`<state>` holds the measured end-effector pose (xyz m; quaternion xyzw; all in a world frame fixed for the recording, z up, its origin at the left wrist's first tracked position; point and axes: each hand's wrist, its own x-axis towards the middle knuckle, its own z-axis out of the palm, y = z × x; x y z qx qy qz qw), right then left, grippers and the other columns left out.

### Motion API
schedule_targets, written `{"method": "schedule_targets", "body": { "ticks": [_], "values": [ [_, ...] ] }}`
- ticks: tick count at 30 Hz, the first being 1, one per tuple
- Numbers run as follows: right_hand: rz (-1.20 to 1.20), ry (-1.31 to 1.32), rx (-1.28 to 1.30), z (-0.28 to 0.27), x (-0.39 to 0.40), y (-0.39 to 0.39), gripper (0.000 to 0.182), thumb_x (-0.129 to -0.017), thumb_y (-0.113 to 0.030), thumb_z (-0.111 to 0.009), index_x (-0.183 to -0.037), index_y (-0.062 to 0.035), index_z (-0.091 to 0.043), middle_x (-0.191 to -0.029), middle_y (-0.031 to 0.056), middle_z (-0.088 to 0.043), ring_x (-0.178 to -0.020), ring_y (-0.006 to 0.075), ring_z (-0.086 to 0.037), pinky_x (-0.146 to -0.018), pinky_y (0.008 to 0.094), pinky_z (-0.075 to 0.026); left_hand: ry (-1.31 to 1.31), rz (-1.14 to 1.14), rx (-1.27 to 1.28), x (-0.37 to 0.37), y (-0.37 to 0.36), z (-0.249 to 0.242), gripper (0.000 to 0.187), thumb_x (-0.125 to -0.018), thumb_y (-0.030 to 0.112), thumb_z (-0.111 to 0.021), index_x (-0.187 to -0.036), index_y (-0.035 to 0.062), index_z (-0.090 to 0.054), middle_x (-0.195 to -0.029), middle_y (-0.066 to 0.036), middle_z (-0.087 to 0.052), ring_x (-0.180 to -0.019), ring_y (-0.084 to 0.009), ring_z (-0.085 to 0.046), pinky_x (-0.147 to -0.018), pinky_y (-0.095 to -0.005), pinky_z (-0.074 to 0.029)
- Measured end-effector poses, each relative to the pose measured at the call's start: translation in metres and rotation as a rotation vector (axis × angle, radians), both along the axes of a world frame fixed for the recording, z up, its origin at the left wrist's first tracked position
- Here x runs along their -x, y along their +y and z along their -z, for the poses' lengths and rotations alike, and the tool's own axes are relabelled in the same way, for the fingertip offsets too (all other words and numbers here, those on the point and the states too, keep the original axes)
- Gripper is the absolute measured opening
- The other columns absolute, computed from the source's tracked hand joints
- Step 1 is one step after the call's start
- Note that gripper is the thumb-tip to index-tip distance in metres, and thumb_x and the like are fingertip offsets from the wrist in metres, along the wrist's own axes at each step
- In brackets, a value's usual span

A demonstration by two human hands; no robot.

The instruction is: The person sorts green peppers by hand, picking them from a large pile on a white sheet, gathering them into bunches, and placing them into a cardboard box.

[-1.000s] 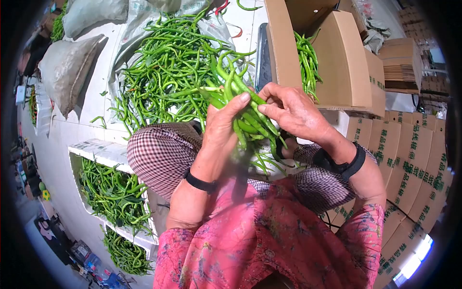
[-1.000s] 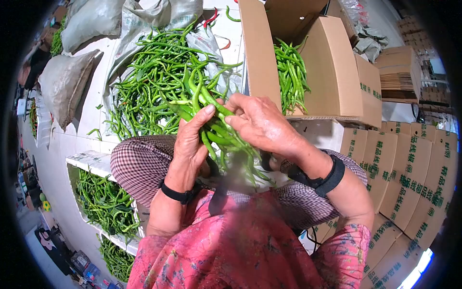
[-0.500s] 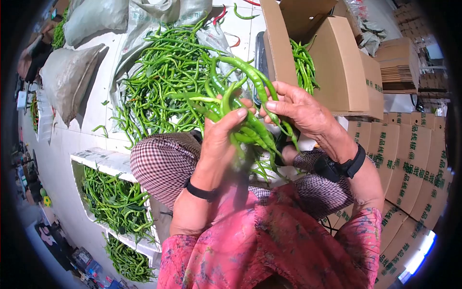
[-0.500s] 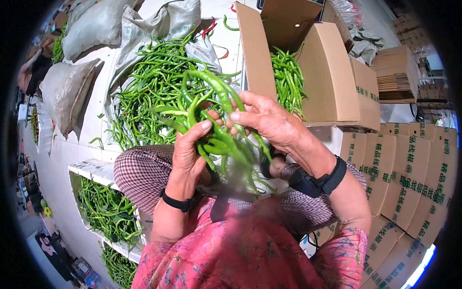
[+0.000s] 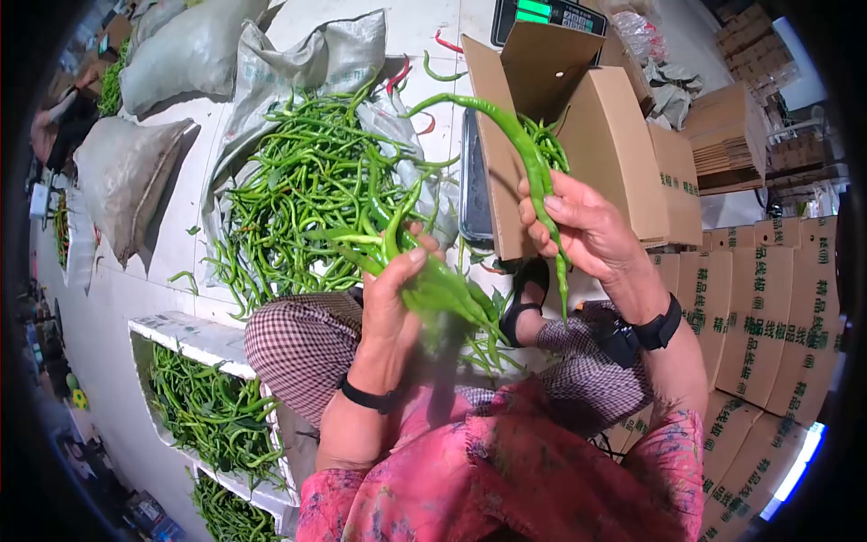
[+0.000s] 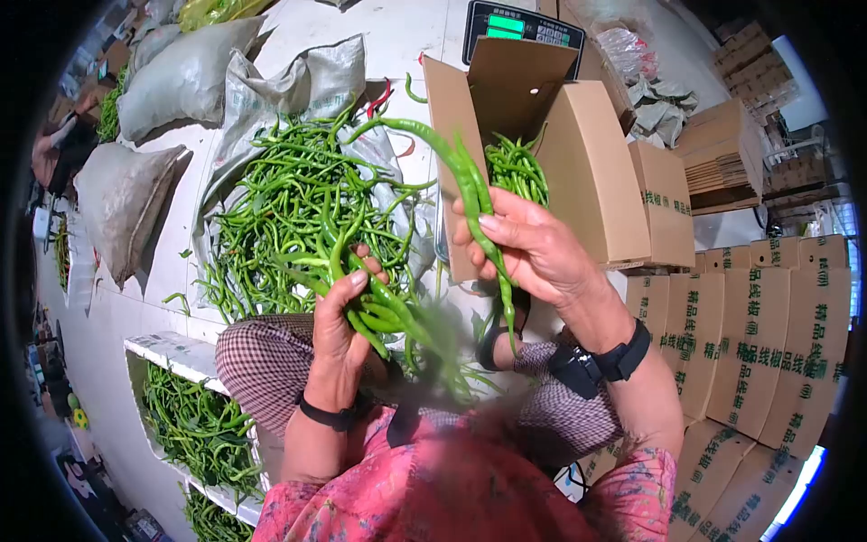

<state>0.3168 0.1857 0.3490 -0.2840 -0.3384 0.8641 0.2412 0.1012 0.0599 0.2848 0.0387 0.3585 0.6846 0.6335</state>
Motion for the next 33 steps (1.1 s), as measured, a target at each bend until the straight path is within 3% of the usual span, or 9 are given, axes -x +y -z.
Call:
{"method": "schedule_targets", "body": {
  "ticks": [9,15,17,21,23,25,27,29,33],
  "values": [
    [-0.13,0.051,0.117,0.001,-0.004,-0.013,0.041,-0.095,-0.018,-0.055,-0.127,0.0043,-0.047,-0.095,0.0108,-0.059,-0.069,0.0129,-0.057,-0.055,0.0238,-0.046,-0.039,-0.063,0.025,0.005,-0.002,-0.009,0.042,-0.078,0.008,-0.066,-0.116,0.0015,-0.05,-0.097,-0.009,-0.06,-0.085,-0.0206,-0.061,-0.079,-0.0336,-0.053],
    [-0.187,-0.176,0.052,-0.016,-0.025,-0.022,0.032,-0.097,-0.015,-0.05,-0.123,0.0037,-0.05,-0.089,0.0095,-0.062,-0.066,0.0136,-0.06,-0.056,0.0247,-0.049,0.181,-0.349,0.062,0.039,-0.007,-0.005,0.036,-0.08,0.005,-0.063,-0.113,0.0005,-0.052,-0.093,-0.01,-0.061,-0.085,-0.0203,-0.06,-0.078,-0.0317,-0.052],
    [-0.477,-0.579,-0.26,-0.029,-0.036,-0.021,0.025,-0.097,-0.013,-0.047,-0.117,0.0012,-0.054,-0.087,0.0089,-0.064,-0.066,0.0147,-0.061,-0.058,0.0267,-0.05,0.371,-0.499,0.108,0.045,-0.01,-0.025,0.037,-0.081,0.005,-0.063,-0.115,-0.0006,-0.051,-0.094,-0.011,-0.062,-0.084,-0.0204,-0.061,-0.077,-0.0316,-0.052],
    [-0.655,-0.84,-0.645,-0.044,-0.039,-0.035,0.022,-0.097,-0.013,-0.047,-0.113,-0.0005,-0.056,-0.087,0.009,-0.065,-0.07,0.0149,-0.063,-0.062,0.0269,-0.051,0.422,-0.418,0.026,0.051,-0.025,-0.039,0.042,-0.083,0.009,-0.063,-0.122,0.0,-0.05,-0.099,-0.01,-0.062,-0.088,-0.0186,-0.061,-0.077,-0.03,-0.053],
    [-0.572,-0.921,-1.234,-0.043,-0.036,-0.045,0.025,-0.095,-0.009,-0.048,-0.117,0.0015,-0.054,-0.093,0.0105,-0.065,-0.08,0.0152,-0.062,-0.074,0.0286,-0.05,0.368,-0.403,0.032,0.05,-0.025,-0.038,0.042,-0.084,0.008,-0.062,-0.123,-0.0004,-0.049,-0.099,-0.011,-0.062,-0.088,-0.0191,-0.061,-0.076,-0.0305,-0.055],
    [-0.45,-0.859,-1.074,-0.034,-0.025,-0.052,0.022,-0.093,-0.008,-0.051,-0.113,-0.0005,-0.056,-0.092,0.0094,-0.065,-0.083,0.0136,-0.061,-0.076,0.0295,-0.049,0.095,-0.335,-0.054,0.049,-0.022,-0.032,0.04,-0.083,0.004,-0.062,-0.12,-0.0007,-0.049,-0.096,-0.012,-0.062,-0.084,-0.0204,-0.062,-0.075,-0.0302,-0.054],
    [-0.222,-0.629,-0.372,-0.038,0.001,-0.055,0.023,-0.09,-0.015,-0.061,-0.109,-0.0028,-0.058,-0.085,0.0065,-0.064,-0.075,0.013,-0.059,-0.064,0.0301,-0.048,0.056,-0.258,-0.075,0.044,-0.019,-0.026,0.042,-0.082,0.005,-0.063,-0.121,0.0,-0.049,-0.096,-0.012,-0.062,-0.085,-0.0203,-0.063,-0.076,-0.0312,-0.055],
    [-0.32,-0.76,-0.633,-0.029,0.026,-0.054,0.029,-0.084,-0.022,-0.069,-0.105,-0.0033,-0.06,-0.082,0.0041,-0.062,-0.072,0.0098,-0.053,-0.063,0.0275,-0.046,0.085,-0.184,-0.069,0.033,-0.015,-0.026,0.044,-0.08,0.006,-0.064,-0.122,-0.0003,-0.049,-0.096,-0.012,-0.062,-0.085,-0.0201,-0.063,-0.077,-0.0317,-0.055],
    [-0.347,-0.725,-0.64,-0.023,0.08,-0.063,0.03,-0.082,-0.019,-0.073,-0.104,-0.0031,-0.062,-0.08,-0.0018,-0.054,-0.075,0.007,-0.049,-0.068,0.0244,-0.043,0.08,-0.018,-0.055,0.015,-0.012,-0.035,0.052,-0.078,0.005,-0.064,-0.127,-0.0003,-0.048,-0.107,-0.012,-0.059,-0.094,-0.0196,-0.061,-0.083,-0.0334,-0.053]
  ]
}}
